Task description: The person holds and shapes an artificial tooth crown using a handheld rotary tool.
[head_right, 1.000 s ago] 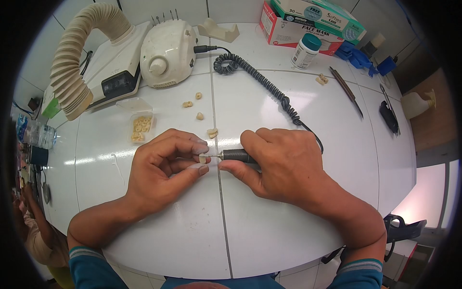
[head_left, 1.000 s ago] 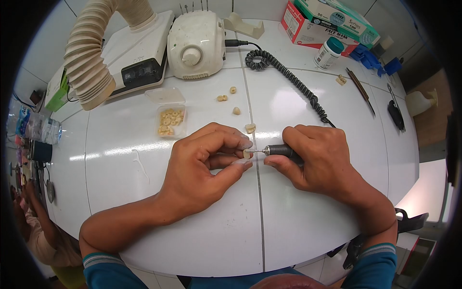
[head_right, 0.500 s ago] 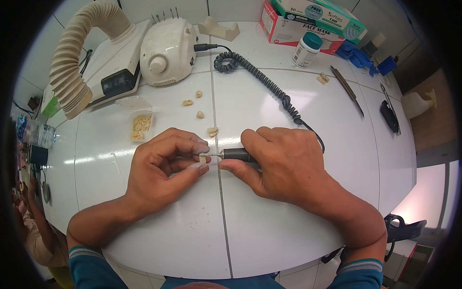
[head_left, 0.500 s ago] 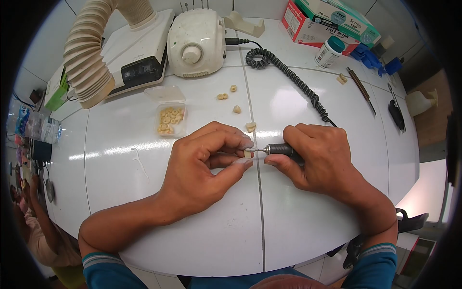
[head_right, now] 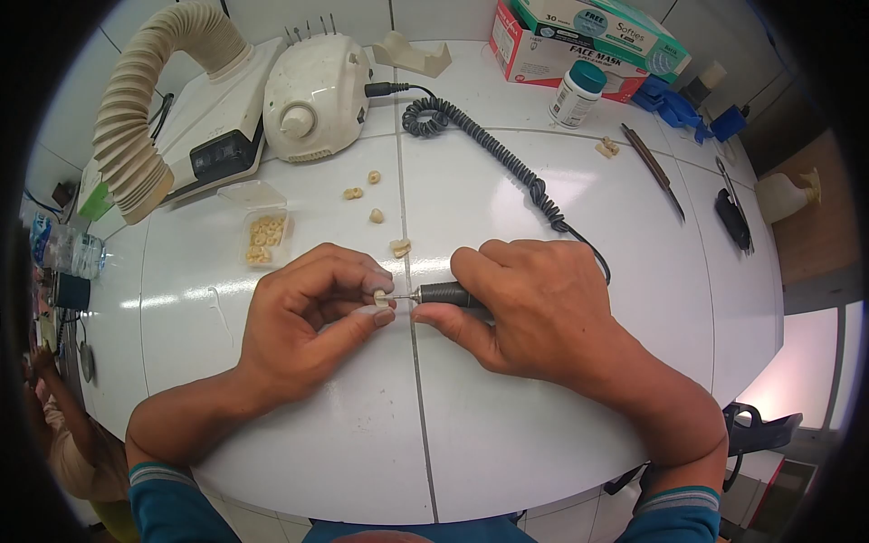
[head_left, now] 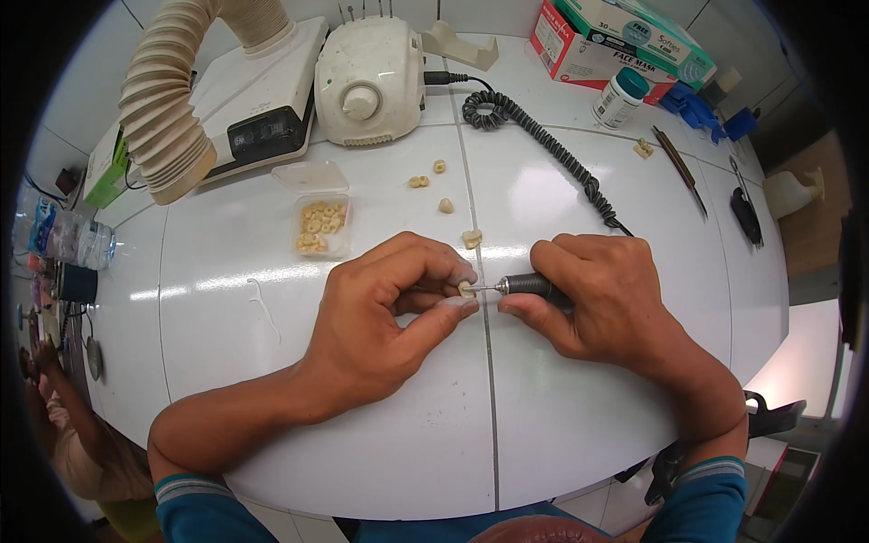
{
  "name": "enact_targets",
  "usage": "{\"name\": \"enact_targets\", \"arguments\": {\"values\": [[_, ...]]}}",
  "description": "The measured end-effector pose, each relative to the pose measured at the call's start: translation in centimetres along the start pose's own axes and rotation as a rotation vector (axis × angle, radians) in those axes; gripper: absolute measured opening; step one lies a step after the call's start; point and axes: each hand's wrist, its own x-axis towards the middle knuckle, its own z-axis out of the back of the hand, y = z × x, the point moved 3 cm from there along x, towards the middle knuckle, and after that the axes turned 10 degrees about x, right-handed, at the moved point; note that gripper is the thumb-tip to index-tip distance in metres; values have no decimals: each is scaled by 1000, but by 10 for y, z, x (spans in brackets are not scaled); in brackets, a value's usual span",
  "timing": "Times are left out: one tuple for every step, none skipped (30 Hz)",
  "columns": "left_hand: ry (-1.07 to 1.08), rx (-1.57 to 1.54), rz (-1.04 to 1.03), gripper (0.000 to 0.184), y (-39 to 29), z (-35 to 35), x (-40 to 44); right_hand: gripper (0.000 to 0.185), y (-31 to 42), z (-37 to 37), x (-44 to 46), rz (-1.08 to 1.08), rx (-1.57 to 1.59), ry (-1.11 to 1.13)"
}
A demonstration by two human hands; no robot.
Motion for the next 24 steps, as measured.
{"name": "enact_targets", "arguments": {"values": [[5, 9, -7, 20, 1, 0, 0, 53, 0, 0, 0, 3, 7, -5], [7, 19, -11, 19, 1, 0, 0, 53, -1, 0, 0, 3, 6, 0], [10, 28, -15, 18, 1, 0, 0, 54, -1, 0, 0, 2, 4, 6], [12, 37, -19, 17, 1, 0, 0, 54, -2, -1, 0, 1, 2, 11], [12, 38, -18, 17, 1, 0, 0, 54, -2, 0, 0, -1, 1, 15], [11, 38, -16, 17, 0, 0, 0, 55, -2, 0, 0, -2, 0, 18], [10, 38, -14, 17, -1, 0, 0, 55, -1, 0, 0, -4, 0, 22], [10, 36, -10, 17, -1, 0, 0, 55, -2, 0, 0, -3, 2, 23], [9, 33, -6, 17, -1, 0, 0, 55, -2, 0, 0, -2, 5, 23], [9, 31, -2, 17, -1, 0, 0, 55, -2, 0, 0, -1, 7, 24], [9, 31, 1, 17, -2, 0, 0, 55, -2, 0, 0, -2, 9, 28], [10, 31, 4, 17, -2, 0, 0, 55, -2, 0, 0, -4, 11, 32], [11, 31, 8, 18, -2, 0, 0, 55, -2, 0, 0, -6, 12, 37], [11, 30, 8, 18, -2, 0, 0, 55, -2, 0, 0, -7, 11, 39], [11, 30, 8, 18, -2, 0, 0, 55, -2, 0, 0, -8, 9, 42], [11, 29, 8, 18, -1, 0, 0, 55, -2, 0, 1, -9, 8, 45], [11, 29, 9, 18, -2, 1, 0, 55, -2, 1, 1, -8, 11, 40], [12, 30, 11, 18, -2, 1, 0, 54, -2, 1, 1, -7, 13, 36], [13, 30, 12, 18, -2, 1, 0, 54, -2, 1, 1, -6, 16, 31], [13, 27, 12, 18, -3, 1, 0, 53, -2, 2, 1, -10, 17, 39], [13, 24, 12, 19, -3, 1, 0, 53, -2, 3, 2, -13, 18, 47], [13, 21, 11, 19, -3, 1, 0, 52, -2, 3, 2, -17, 19, 55], [12, 23, 11, 19, -4, 1, 0, 52, -2, 3, 2, -18, 21, 48], [12, 25, 11, 19, -5, 1, 0, 52, -2, 3, 1, -20, 24, 41]]}}
